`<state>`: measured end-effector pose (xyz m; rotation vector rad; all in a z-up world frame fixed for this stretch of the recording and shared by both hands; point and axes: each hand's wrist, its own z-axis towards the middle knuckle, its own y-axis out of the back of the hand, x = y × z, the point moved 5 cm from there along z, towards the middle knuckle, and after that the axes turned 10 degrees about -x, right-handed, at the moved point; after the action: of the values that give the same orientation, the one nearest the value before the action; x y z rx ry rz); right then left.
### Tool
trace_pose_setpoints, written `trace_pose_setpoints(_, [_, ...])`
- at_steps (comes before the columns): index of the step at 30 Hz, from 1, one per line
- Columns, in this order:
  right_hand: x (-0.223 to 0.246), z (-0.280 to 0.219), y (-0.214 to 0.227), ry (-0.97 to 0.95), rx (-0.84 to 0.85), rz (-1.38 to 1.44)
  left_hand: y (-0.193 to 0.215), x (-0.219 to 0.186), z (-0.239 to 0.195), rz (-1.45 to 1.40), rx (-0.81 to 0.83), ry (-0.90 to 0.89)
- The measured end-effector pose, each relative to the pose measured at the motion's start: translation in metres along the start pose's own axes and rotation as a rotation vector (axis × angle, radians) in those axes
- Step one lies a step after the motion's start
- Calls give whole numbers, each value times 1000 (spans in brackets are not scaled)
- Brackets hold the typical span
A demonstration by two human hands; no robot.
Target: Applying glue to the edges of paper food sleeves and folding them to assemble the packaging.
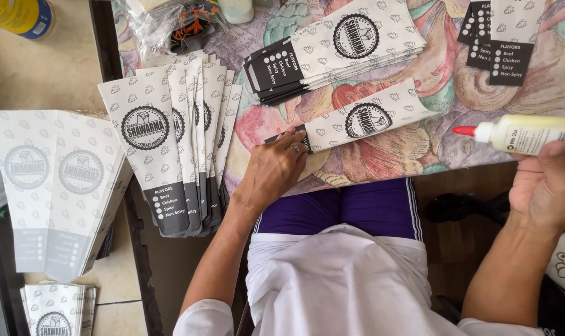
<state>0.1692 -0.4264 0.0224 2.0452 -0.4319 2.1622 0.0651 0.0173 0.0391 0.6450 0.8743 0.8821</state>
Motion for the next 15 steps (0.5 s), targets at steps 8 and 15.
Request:
trace_pose_setpoints(8, [11,-10,-11,121,6,-19,3,18,12,-88,122,182])
trace_pose_setpoints(15, [0,-18,-23,323,5,-27,8,28,17,-247,129,292])
